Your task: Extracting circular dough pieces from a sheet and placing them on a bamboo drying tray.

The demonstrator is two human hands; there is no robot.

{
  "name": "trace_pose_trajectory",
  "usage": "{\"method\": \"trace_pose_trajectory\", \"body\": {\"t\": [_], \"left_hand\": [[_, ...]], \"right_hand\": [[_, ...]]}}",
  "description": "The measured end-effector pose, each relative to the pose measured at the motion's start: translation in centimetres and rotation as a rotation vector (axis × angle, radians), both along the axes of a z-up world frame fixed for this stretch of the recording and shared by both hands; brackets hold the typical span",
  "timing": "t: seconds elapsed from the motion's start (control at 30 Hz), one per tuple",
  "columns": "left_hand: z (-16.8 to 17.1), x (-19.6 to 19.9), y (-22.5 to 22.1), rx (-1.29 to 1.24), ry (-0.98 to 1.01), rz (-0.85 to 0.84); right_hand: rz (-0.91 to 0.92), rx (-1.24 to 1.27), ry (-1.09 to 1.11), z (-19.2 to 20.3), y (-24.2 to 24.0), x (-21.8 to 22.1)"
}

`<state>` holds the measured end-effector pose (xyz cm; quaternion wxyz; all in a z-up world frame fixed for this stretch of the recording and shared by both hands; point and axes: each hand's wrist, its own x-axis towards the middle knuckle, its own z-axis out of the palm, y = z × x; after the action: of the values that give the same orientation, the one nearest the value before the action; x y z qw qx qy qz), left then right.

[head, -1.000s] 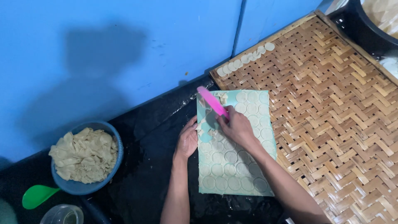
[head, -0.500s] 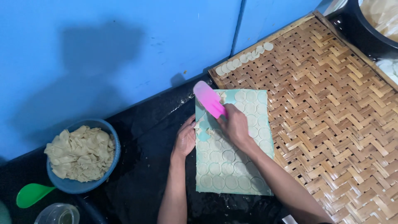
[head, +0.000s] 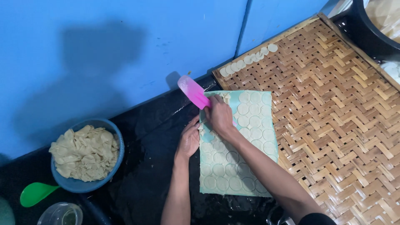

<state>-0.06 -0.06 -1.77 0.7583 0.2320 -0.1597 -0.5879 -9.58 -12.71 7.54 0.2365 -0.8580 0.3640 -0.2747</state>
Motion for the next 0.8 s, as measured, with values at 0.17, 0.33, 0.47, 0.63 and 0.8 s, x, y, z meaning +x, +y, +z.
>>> {"method": "trace_pose_trajectory", "body": {"t": [0.17, 0.33, 0.47, 0.63, 0.8], "left_hand": [[0.5, 0.1, 0.1, -0.024, -0.016, -0.001], [1.2, -0.1, 0.0, -0.014, -0.026, -0.008], [2.1, 0.0, 0.2, -0.011, -0.033, -0.019], [2.4, -0.1, 0.3, 0.004, -0.032, -0.026], [2.7, -0.3, 0.1, 0.035, -0.041, -0.023]], "right_hand": [[-0.04, 0.052, -0.063, 0.9, 0.0, -0.8], [-0.1, 0.103, -0.037, 2.2, -0.4, -2.5], [-0.087, 0.148, 0.035, 5.6, -0.1, -4.7], [-0.032, 0.047, 0.108, 3.9, -1.7, -9.7], [0.032, -0.091, 0.117, 3.8, -3.9, -11.0]]}}
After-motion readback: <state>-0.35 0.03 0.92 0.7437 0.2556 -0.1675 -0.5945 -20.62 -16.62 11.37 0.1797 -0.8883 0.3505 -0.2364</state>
